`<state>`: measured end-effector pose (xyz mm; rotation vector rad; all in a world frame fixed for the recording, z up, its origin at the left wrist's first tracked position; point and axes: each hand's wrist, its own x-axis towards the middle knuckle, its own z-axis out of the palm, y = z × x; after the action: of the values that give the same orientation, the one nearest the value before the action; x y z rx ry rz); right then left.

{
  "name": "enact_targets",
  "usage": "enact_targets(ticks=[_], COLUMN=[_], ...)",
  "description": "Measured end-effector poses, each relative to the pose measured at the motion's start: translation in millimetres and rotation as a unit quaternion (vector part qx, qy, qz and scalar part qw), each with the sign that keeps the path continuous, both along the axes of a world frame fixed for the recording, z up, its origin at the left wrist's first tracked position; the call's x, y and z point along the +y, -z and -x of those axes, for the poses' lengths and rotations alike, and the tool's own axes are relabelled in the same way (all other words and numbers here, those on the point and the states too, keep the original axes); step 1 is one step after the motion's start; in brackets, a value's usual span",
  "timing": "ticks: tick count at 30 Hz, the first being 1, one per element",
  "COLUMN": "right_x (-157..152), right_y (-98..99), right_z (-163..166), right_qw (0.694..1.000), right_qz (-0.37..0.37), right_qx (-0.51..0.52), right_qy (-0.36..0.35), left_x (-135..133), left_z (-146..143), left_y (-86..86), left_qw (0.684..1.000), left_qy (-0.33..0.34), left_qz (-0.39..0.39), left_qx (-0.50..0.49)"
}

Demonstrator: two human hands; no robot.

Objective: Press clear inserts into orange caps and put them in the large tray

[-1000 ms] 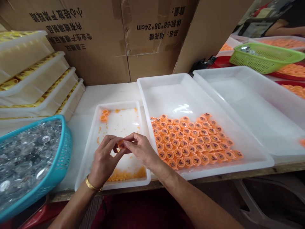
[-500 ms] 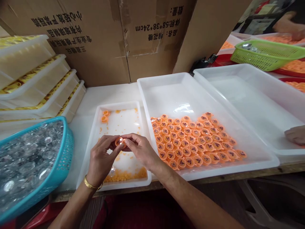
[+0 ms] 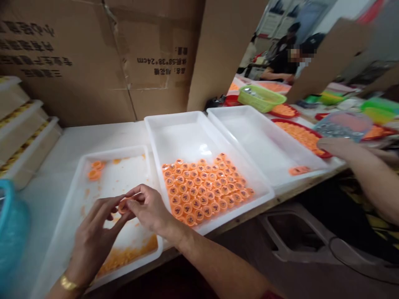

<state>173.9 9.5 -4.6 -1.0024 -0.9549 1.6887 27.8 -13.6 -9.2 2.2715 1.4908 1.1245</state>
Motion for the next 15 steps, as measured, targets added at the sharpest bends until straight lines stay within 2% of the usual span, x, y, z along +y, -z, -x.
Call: enact_targets(ticks=[2,4,7,8,11,15], right_x=[12,29,56,62,70,65], right_y=[-7.8,-19.5,-35.0,-37.4,-34.8,-21.7], right_z=[-25,-69,-145,-165,-198,-197], right_qw=[0.998,0.988,0.94,0.926,0.922,0.931], right_qz=[-0.024,-0.044,-0.056,-0.066,-0.1,-0.104], right_qx=[-0.033,-0.087,-0.217,-0.247,-0.261,-0.259], right_qy=[0.037,0.117,0.257,0.277,0.267,0.238], left_x=[2,4,4,3,1,-1], left_z=[5,13,23,25,21,11], left_y=[0.2,1.0,5.0,7.0,11.7,10.7], left_qw=[1.0,0.998,0.995,0.995,0.994,0.994], left_qy=[-0.021,-0.054,-0.085,-0.086,-0.08,-0.07], left_qz=[0.002,0.02,0.046,0.049,0.06,0.073], left_qx=[-0.015,-0.023,-0.025,-0.027,-0.035,-0.038])
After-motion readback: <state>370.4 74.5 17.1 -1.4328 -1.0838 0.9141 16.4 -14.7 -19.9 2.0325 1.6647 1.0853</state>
